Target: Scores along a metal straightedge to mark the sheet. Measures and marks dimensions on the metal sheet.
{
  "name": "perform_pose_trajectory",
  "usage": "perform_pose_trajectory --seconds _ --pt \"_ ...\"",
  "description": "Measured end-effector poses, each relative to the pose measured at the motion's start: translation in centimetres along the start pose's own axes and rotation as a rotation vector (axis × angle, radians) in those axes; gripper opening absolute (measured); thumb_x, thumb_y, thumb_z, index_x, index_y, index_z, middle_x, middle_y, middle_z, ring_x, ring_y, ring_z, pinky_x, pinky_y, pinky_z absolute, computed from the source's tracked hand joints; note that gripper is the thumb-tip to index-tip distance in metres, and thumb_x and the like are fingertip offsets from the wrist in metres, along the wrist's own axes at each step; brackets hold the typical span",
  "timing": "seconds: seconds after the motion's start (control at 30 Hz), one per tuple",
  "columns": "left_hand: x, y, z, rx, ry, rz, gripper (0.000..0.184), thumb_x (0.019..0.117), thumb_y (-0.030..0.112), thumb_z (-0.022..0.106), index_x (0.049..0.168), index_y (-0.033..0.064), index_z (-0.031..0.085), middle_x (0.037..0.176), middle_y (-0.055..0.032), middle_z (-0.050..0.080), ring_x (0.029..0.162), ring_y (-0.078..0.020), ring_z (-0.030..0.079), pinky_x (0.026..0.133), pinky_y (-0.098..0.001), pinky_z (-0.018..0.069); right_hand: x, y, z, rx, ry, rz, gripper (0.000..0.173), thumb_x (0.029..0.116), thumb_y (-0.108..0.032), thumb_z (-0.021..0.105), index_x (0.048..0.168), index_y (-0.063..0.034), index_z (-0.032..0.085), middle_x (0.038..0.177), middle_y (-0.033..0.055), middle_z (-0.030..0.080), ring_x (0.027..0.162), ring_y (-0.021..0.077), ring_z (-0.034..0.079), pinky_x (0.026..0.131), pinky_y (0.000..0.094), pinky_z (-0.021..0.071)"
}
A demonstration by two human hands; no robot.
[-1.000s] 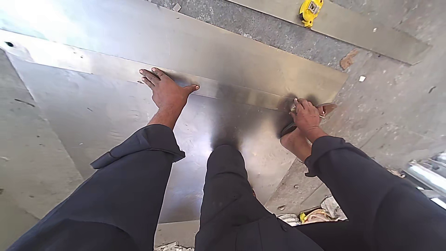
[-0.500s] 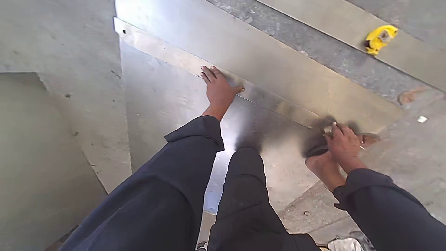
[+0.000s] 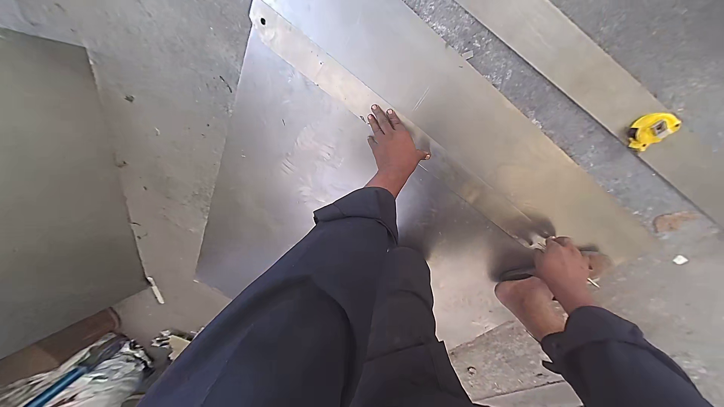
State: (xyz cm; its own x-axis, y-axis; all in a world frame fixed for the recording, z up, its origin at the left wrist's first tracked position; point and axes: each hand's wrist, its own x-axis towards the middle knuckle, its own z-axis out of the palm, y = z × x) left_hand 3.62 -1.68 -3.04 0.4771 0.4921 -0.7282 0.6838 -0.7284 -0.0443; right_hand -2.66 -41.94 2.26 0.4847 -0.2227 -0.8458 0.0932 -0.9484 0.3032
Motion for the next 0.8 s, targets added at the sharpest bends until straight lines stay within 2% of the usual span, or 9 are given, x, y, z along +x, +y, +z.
perform_pose_trajectory --seconds 0.17,0.23,0.3,0.33,0.43,0.5,0.63,0.73,0.8 --pt "0.1 -0.3 -0.1 0.007 -0.001 0.028 0.144 0.0625 0.069 0.086 0.163 -0.0013 0.010 0.171 -0.0250 -0.008 0.159 -0.0424 0.005 0.118 -0.0596 0.0323 2.1 -1.2 -3.6 0.103 -0.022 -0.155 0.042 0.1078 -0.031 0.051 0.114 0.0063 0.068 0.123 0.0301 0.065 0.119 0.0458 0.063 0.100 0.0635 0.0473" --pt "-0.1 -0.7 0.0 0.009 -0.003 0.046 0.145 0.0633 0.070 0.085 0.163 -0.0015 0.009 0.171 -0.0255 -0.008 0.159 -0.0427 0.005 0.119 -0.0593 0.0317 2.5 -3.1 -5.6 0.300 0.014 -0.250 0.045 0.1089 -0.034 0.051 0.107 0.0078 0.067 0.103 0.0300 0.067 0.102 0.0450 0.066 0.091 0.0632 0.0478" --pt "-0.1 -1.2 0.4 0.008 0.033 0.070 0.145 0.0625 0.073 0.083 0.164 0.0001 0.010 0.171 -0.0242 -0.006 0.159 -0.0418 0.005 0.119 -0.0605 0.0297 3.5 -6.1 -7.2 0.692 0.063 -0.245 0.038 0.1091 -0.033 0.051 0.104 0.0009 0.068 0.085 0.0119 0.065 0.070 0.0234 0.058 0.068 0.0443 0.0475" --pt "-0.1 -1.5 0.7 0.003 0.052 0.085 0.144 0.0625 0.075 0.082 0.165 0.0026 0.010 0.172 -0.0224 -0.007 0.159 -0.0410 0.003 0.120 -0.0633 0.0254 3.8 -7.7 -8.3 0.971 0.036 -0.221 0.033 0.1107 -0.031 0.047 0.109 -0.0036 0.066 0.089 0.0033 0.068 0.064 0.0101 0.056 0.061 0.0299 0.0481" --pt "0.0 -3.3 2.3 -0.054 0.152 0.163 0.142 0.0634 0.082 0.075 0.167 0.0133 0.007 0.174 -0.0151 -0.007 0.160 -0.0365 -0.004 0.117 -0.0780 0.0041 4.8 -12.9 -12.4 1.636 -0.124 -0.217 0.029 0.1131 -0.031 0.036 0.116 -0.0122 0.058 0.093 -0.0020 0.068 0.077 0.0092 0.068 0.075 0.0290 0.0594" --pt "0.6 -4.9 4.3 -0.089 0.267 0.236 0.139 0.0620 0.092 0.066 0.168 0.0216 0.008 0.175 -0.0093 -0.003 0.161 -0.0321 -0.004 0.115 -0.0801 -0.0028 5.8 -15.9 -14.3 1.728 -0.157 -0.258 0.015 0.1107 -0.020 0.045 0.117 -0.0110 0.055 0.090 0.0008 0.069 0.079 0.0141 0.071 0.078 0.0325 0.0625" --pt "2.1 -6.4 7.0 -0.083 0.430 0.334 0.133 0.0648 0.100 0.051 0.168 0.0249 0.013 0.175 -0.0096 0.004 0.161 -0.0321 0.001 0.116 -0.0785 -0.0063 6.8 -19.7 -15.8 1.024 -0.035 -0.463 0.036 0.1007 -0.008 0.063 0.135 -0.0048 0.056 0.102 0.0071 0.068 0.079 0.0127 0.071 0.075 0.0294 0.0616" --pt "2.6 -6.9 8.4 -0.089 0.586 0.374 0.120 0.0727 0.097 0.045 0.165 0.0226 0.027 0.172 -0.0120 0.019 0.160 -0.0360 0.012 0.116 -0.0795 -0.0022 6.3 -21.0 -16.5 0.340 0.188 -0.595 0.032 0.1031 -0.019 0.062 0.133 -0.0077 0.060 0.112 0.0154 0.073 0.098 0.0322 0.072 0.088 0.0559 0.0560" --pt "2.9 -6.7 8.7 -0.085 0.645 0.382 0.111 0.0788 0.093 0.043 0.164 0.0221 0.032 0.171 -0.0132 0.023 0.158 -0.0376 0.017 0.115 -0.0799 0.0001 6.2 -21.4 -17.4 0.112 0.291 -0.671 0.027 0.1047 -0.020 0.058 0.127 -0.0068 0.062 0.108 0.0229 0.072 0.101 0.0468 0.069 0.083 0.0684 0.0510"
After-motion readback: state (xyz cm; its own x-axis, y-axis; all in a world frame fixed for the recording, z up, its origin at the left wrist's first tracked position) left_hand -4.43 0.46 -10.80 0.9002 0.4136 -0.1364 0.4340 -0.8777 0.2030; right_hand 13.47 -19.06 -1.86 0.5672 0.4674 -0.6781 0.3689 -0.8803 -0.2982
